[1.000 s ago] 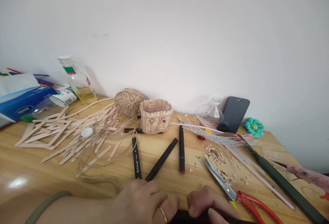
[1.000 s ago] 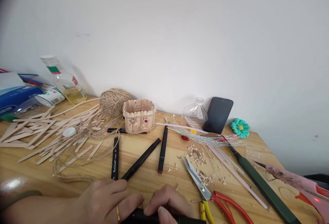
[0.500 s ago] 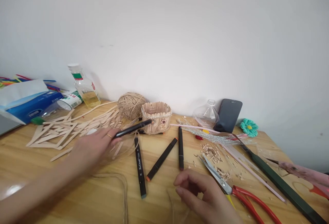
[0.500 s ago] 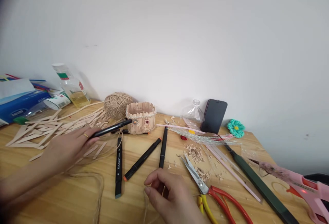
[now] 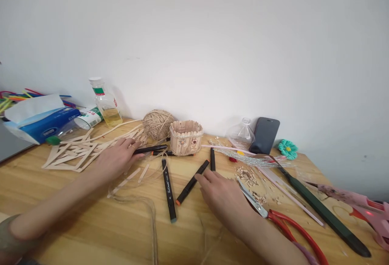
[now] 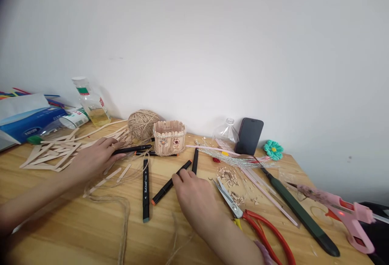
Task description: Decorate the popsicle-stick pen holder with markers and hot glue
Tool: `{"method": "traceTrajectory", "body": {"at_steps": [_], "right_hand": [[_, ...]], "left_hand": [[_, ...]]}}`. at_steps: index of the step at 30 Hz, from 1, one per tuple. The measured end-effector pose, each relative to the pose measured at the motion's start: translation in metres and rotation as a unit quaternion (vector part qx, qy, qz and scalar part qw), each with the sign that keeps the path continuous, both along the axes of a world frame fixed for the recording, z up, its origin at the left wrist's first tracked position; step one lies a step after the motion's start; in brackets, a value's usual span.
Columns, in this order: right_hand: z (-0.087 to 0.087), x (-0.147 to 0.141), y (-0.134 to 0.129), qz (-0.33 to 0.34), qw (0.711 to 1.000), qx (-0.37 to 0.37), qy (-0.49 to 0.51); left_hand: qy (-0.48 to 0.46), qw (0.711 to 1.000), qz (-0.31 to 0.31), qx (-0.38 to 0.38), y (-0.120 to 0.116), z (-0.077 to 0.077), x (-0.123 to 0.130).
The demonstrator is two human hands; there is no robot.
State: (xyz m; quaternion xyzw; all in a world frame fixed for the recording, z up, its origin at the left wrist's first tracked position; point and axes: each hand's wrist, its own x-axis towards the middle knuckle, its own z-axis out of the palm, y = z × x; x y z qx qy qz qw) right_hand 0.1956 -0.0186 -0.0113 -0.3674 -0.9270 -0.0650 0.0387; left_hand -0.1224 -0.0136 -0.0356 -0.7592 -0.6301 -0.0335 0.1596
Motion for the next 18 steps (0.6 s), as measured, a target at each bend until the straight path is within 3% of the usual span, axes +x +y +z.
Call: {"method": "traceTrajectory", "body": {"at_steps": [4,8,12,15,18], "right_hand": [[-0.001,-0.019,0.01,0.064,0.994,0.07,-0.052],[0.001,-0.025,0.018,0.096,0.989,0.102,-0.054],[0.008,-0.022,0.014,0.14,0.979,0.145,-0.022],[0.013,-0.016,0.0,0.164,0.97,0.176,0.015],[0.015,-0.007,-0.017,0.154,0.976,0.151,0.018]], "left_hand": [[-0.035,0.998,-0.028,0.045,-0.006,0.009,0.022],[-0.054,0.983,-0.165,0.058,-0.027,0.017,0.059],[-0.044,0.944,-0.292,0.149,-0.054,0.022,0.101],[-0.081,0.928,-0.31,0.188,-0.068,0.024,0.12],[-0.099,0.923,-0.316,0.197,-0.075,0.023,0.125]]}}
